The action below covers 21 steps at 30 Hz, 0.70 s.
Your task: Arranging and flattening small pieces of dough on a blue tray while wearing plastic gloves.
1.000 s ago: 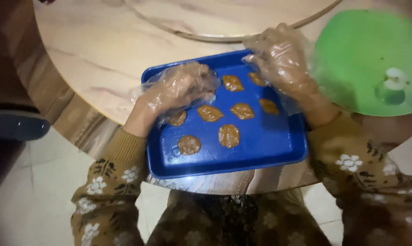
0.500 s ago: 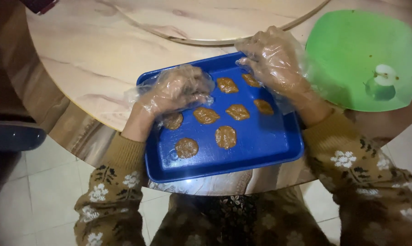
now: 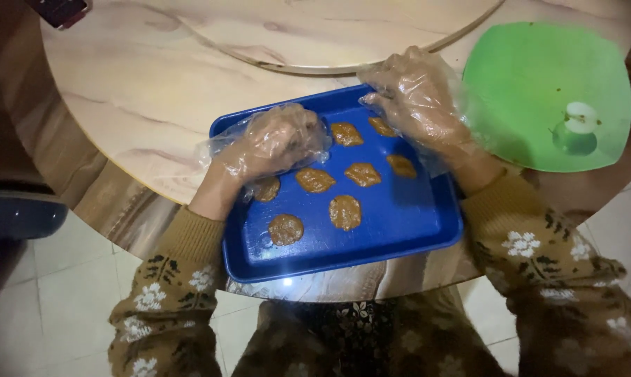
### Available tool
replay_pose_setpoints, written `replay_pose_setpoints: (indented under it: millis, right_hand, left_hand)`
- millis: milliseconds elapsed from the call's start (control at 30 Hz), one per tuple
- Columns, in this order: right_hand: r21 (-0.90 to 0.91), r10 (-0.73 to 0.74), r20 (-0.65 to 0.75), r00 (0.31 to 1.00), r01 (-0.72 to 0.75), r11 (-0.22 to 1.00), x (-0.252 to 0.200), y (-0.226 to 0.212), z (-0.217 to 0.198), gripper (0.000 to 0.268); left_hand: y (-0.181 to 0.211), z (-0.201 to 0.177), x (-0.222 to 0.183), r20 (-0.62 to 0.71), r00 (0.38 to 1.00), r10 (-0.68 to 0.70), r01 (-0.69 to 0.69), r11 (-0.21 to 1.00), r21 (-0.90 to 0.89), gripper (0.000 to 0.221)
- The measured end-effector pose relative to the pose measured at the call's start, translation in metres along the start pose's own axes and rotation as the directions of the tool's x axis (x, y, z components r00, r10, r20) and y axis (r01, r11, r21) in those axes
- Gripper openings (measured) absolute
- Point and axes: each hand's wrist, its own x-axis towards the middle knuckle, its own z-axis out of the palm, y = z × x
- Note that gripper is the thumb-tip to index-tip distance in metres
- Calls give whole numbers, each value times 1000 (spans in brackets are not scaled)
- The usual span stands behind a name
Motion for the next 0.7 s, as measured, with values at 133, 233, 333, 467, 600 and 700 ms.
replay_pose_setpoints:
  millis: [133,233,333,467,600,700]
  right_hand:
    - [35,-46,-53,998,48,998,-3,3,5,29]
    - [-86,49,46,998,-45,995,-2,1,4,33]
    - [-44,48,51,998,-46,998,-1,0,0,33]
    - [-36,8,24,1000,-7,999,1,-1,-3,30]
    - [-44,-63,-51,997,60,997,-3,4,4,35]
    - [-73,-109,-81,991,104,992,-4,3,6,43]
  left_hand:
    - [-21,8,-8,-124,986,114,-109,993,49,38]
    - [-13,-2,-12,-133,986,104,-99,994,40,28]
    - [4,-16,-11,-55,998,18,-17,1000,20,26]
    - [14,-23,-11,-22,999,24,-22,996,88,20]
    - [-10,-5,-13,-58,983,174,-166,979,119,36]
    - [-3,-4,-14,-91,987,134,-117,977,178,48]
